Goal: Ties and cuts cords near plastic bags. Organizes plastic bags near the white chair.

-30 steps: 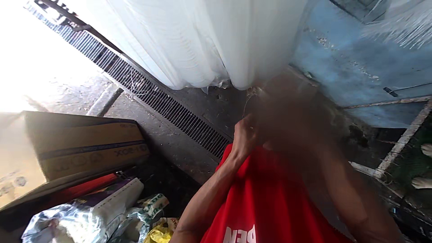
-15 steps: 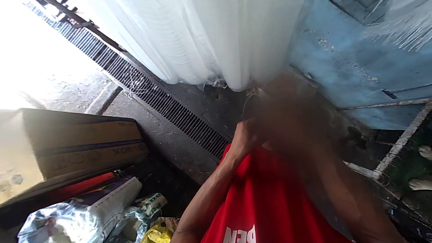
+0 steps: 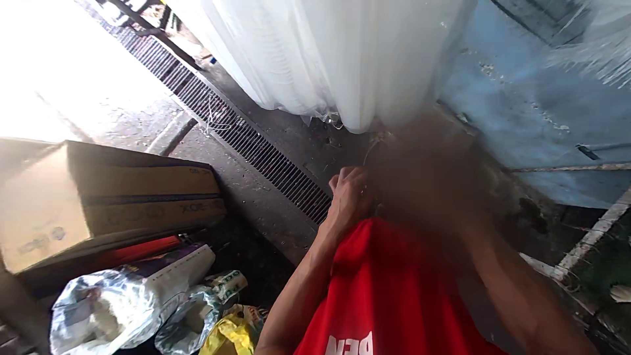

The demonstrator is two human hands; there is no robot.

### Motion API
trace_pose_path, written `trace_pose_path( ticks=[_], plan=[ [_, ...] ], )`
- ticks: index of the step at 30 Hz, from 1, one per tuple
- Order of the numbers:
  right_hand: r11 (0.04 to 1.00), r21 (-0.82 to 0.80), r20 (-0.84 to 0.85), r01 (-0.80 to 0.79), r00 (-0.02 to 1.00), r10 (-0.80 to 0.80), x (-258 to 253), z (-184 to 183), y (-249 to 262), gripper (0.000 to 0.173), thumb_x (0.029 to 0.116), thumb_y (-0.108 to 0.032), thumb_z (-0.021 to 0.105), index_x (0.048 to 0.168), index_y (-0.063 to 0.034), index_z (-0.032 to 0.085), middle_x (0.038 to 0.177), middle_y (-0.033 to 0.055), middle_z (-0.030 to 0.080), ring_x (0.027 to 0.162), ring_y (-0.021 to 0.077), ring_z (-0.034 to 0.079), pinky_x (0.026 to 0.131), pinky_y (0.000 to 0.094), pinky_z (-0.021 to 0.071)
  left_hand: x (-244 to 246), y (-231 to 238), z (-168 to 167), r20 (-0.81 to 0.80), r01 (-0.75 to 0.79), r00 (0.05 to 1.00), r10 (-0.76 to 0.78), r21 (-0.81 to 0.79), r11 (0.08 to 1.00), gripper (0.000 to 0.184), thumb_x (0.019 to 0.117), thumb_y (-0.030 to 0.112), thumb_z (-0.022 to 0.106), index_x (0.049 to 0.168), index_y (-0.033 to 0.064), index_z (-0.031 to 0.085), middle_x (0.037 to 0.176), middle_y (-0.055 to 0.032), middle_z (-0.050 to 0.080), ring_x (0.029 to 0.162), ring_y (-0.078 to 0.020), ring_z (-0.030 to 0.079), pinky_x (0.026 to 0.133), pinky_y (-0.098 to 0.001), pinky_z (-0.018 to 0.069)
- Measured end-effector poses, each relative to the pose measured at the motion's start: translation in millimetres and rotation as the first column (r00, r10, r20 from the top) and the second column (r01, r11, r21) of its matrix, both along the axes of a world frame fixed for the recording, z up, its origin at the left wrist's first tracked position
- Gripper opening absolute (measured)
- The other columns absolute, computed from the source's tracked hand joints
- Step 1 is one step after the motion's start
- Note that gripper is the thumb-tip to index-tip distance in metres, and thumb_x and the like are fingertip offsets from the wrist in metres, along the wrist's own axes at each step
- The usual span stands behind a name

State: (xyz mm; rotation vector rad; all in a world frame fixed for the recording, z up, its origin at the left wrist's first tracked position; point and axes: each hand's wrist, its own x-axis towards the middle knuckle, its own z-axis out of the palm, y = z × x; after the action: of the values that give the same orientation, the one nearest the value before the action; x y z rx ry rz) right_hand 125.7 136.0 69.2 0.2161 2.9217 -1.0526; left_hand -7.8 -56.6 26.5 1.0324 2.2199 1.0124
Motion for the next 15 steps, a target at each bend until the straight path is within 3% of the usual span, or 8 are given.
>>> trace_pose_path(
  ticks=[2,3,4,5,7,9,12,15],
  plan=[
    [0.998,-0.004,0.033,-0.061,0.998,0.062,-6,12,-2,0.026,0.1034,-0.019,0.055,0.093,0.0004,0.068,0.092,0.0180,0.068,0.080,0.0319,0.070,0.071,0.0479,0.0574,-2,-4,8,-0.030,0.014,0.999,-0.014,0.010,1.000,0.031,0.1002,0.039,0.058,0.111,0.0134,0.073,0.139,-0.0014,0.063,0.142,-0.0239,0.045,0.115,-0.0594,0.0294],
    [0.995,0.006,-0.031,-0.099,0.995,0.099,-7,8,-3,0.023,0.1020,-0.018,0.056,0.092,-0.0006,0.069,0.090,0.0167,0.068,0.076,0.0302,0.070,0.067,0.0469,0.0577,1,-5,13,0.041,0.007,0.999,-0.010,0.072,0.997,0.040,0.1020,0.041,0.053,0.123,0.0112,0.069,0.145,-0.0031,0.058,0.143,-0.0211,0.045,0.116,-0.0542,0.0338],
    [0.989,0.015,-0.123,-0.145,0.982,0.145,-8,-2,-5,0.021,0.1009,-0.017,0.056,0.091,-0.0029,0.068,0.088,0.0139,0.067,0.071,0.0271,0.068,0.061,0.0450,0.0575,7,-5,18,0.170,-0.029,0.985,0.000,0.170,0.985,0.042,0.1042,0.038,0.051,0.131,0.0089,0.064,0.143,-0.0026,0.059,0.135,-0.0154,0.052,0.112,-0.0450,0.0440],
    [0.983,0.011,-0.177,-0.184,0.967,0.183,-10,-6,-7,0.021,0.1015,-0.017,0.055,0.093,-0.0036,0.069,0.088,0.0129,0.067,0.071,0.0260,0.068,0.059,0.0448,0.0574,15,-2,22,0.338,-0.101,0.941,0.004,0.270,0.958,0.036,0.1056,0.028,0.051,0.132,0.0065,0.063,0.132,-0.0032,0.066,0.118,-0.0124,0.063,0.100,-0.0383,0.0543],
    [0.969,0.030,-0.223,-0.246,0.943,0.246,-20,0,-10,0.024,0.1038,-0.018,0.052,0.096,-0.0038,0.069,0.089,0.0129,0.067,0.073,0.0262,0.069,0.061,0.0451,0.0584,28,1,24,0.578,-0.221,0.815,-0.030,0.360,0.906,0.030,0.1085,0.020,0.046,0.122,0.0003,0.064,0.101,-0.0055,0.071,0.089,-0.0125,0.069,0.083,-0.0343,0.0596],
    [0.954,0.076,-0.261,-0.290,0.917,0.300,-35,7,-9,0.027,0.1052,-0.021,0.051,0.095,-0.0038,0.069,0.086,0.0124,0.067,0.072,0.0256,0.069,0.060,0.0429,0.0580,29,-1,27,0.677,-0.321,0.736,-0.007,0.357,0.878,0.025,0.1076,0.019,0.047,0.107,0.0015,0.065,0.077,0.0008,0.062,0.065,-0.0069,0.058,0.062,-0.0255,0.0513],
    [0.922,0.059,-0.234,-0.382,0.893,0.384,-43,6,-17,0.027,0.1054,-0.021,0.052,0.096,-0.0042,0.070,0.087,0.0124,0.068,0.075,0.0251,0.069,0.062,0.0421,0.0584,24,-24,34,0.686,-0.364,0.721,0.100,0.251,0.897,0.017,0.1014,0.016,0.060,0.094,0.0045,0.069,0.070,0.0054,0.060,0.057,-0.0007,0.051,0.054,-0.0192,0.0440],
    [0.877,0.046,-0.191,-0.477,0.858,0.477,-63,4,-29,0.028,0.1063,-0.023,0.051,0.100,-0.0041,0.070,0.091,0.0130,0.069,0.082,0.0248,0.071,0.070,0.0414,0.0601,4,-48,31,0.623,-0.348,0.768,0.146,0.215,0.913,0.015,0.0973,0.016,0.066,0.087,0.0056,0.070,0.071,0.0058,0.063,0.063,-0.0008,0.056,0.061,-0.0215,0.0482]
  ],
)
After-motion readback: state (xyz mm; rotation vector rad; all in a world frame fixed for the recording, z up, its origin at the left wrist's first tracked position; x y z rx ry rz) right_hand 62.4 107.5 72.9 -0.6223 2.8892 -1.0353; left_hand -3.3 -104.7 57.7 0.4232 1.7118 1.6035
